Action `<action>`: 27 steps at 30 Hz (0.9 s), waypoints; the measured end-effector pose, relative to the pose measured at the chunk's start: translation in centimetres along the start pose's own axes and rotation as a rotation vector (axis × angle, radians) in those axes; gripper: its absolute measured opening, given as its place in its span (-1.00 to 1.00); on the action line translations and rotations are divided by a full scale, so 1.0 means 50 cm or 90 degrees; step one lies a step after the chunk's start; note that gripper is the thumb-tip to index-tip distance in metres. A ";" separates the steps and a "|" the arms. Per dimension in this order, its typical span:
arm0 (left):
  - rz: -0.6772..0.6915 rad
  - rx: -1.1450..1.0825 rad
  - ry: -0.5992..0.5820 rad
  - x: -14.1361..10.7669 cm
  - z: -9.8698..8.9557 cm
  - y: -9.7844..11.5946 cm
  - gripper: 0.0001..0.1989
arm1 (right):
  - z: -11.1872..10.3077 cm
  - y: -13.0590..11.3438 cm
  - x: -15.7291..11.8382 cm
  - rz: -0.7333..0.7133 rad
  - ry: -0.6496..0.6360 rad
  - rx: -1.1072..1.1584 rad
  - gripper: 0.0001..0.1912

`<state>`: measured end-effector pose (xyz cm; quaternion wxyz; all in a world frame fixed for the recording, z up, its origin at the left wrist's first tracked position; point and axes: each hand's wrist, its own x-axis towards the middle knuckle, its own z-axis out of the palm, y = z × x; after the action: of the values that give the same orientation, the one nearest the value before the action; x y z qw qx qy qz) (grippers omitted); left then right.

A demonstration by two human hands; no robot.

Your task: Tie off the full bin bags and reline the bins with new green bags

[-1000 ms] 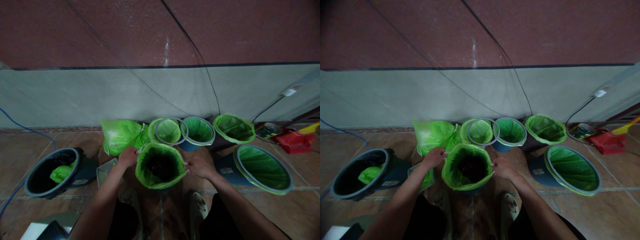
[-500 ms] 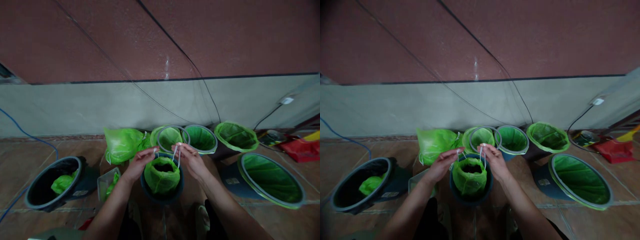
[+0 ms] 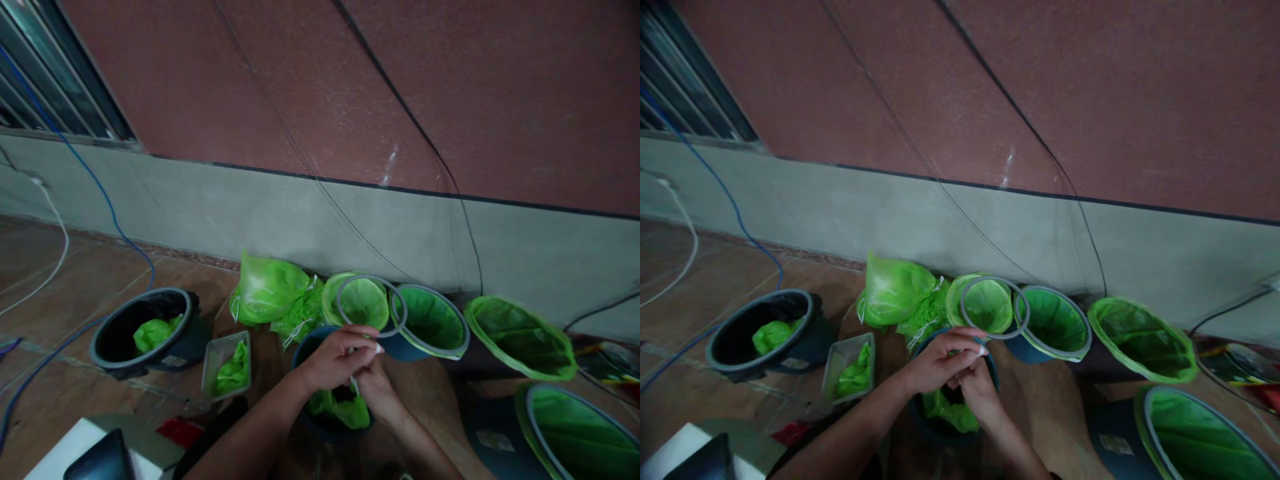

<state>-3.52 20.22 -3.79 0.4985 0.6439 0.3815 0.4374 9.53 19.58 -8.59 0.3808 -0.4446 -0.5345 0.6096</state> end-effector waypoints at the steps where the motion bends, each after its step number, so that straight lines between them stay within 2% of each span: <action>1: -0.033 0.007 0.037 0.003 0.001 -0.010 -0.62 | -0.001 -0.001 0.002 -0.003 0.012 0.011 -0.73; 4: -0.130 0.035 0.186 0.008 0.000 -0.055 -0.63 | -0.015 -0.020 0.008 0.000 0.041 0.081 -0.68; 5: -0.144 0.046 0.200 0.007 0.001 -0.071 -0.65 | -0.021 -0.028 0.009 0.006 0.047 0.104 -0.63; 6: -0.149 0.055 0.181 0.005 0.003 -0.085 -0.67 | -0.026 -0.035 0.009 0.013 0.052 0.124 -0.58; 8: -0.148 0.061 0.065 -0.004 0.012 -0.104 -0.71 | -0.034 -0.047 0.009 0.026 0.063 0.164 -0.53; 10: -0.149 0.078 -0.051 -0.015 0.022 -0.108 -0.72 | -0.042 -0.055 0.011 0.032 0.075 0.207 -0.52; 11: -0.152 0.101 -0.078 -0.019 0.026 -0.106 -0.71 | -0.046 -0.057 0.012 0.032 0.088 0.230 -0.53; 15: -0.171 0.193 -0.059 -0.024 0.027 -0.092 -0.63 | -0.067 -0.068 0.019 0.029 0.148 0.301 -0.56; 18: -0.183 0.201 -0.055 -0.020 0.028 -0.098 -0.66 | -0.078 -0.077 0.020 0.024 0.168 0.311 -0.54; 20: -0.205 0.178 0.006 -0.014 0.029 -0.110 -0.68 | -0.083 -0.079 0.021 0.014 0.191 0.298 -0.49; 24: -0.282 0.049 0.249 -0.003 0.018 -0.129 -0.70 | -0.100 -0.065 0.025 0.032 0.283 0.213 -0.32; 27: -0.302 -0.027 0.363 -0.001 0.002 -0.131 -0.72 | -0.129 -0.042 0.029 0.078 0.294 0.100 -0.44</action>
<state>-3.80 21.51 -10.23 0.4730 0.3794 0.6342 0.4797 15.14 23.27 -6.93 0.4886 -0.5729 -0.3560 0.5535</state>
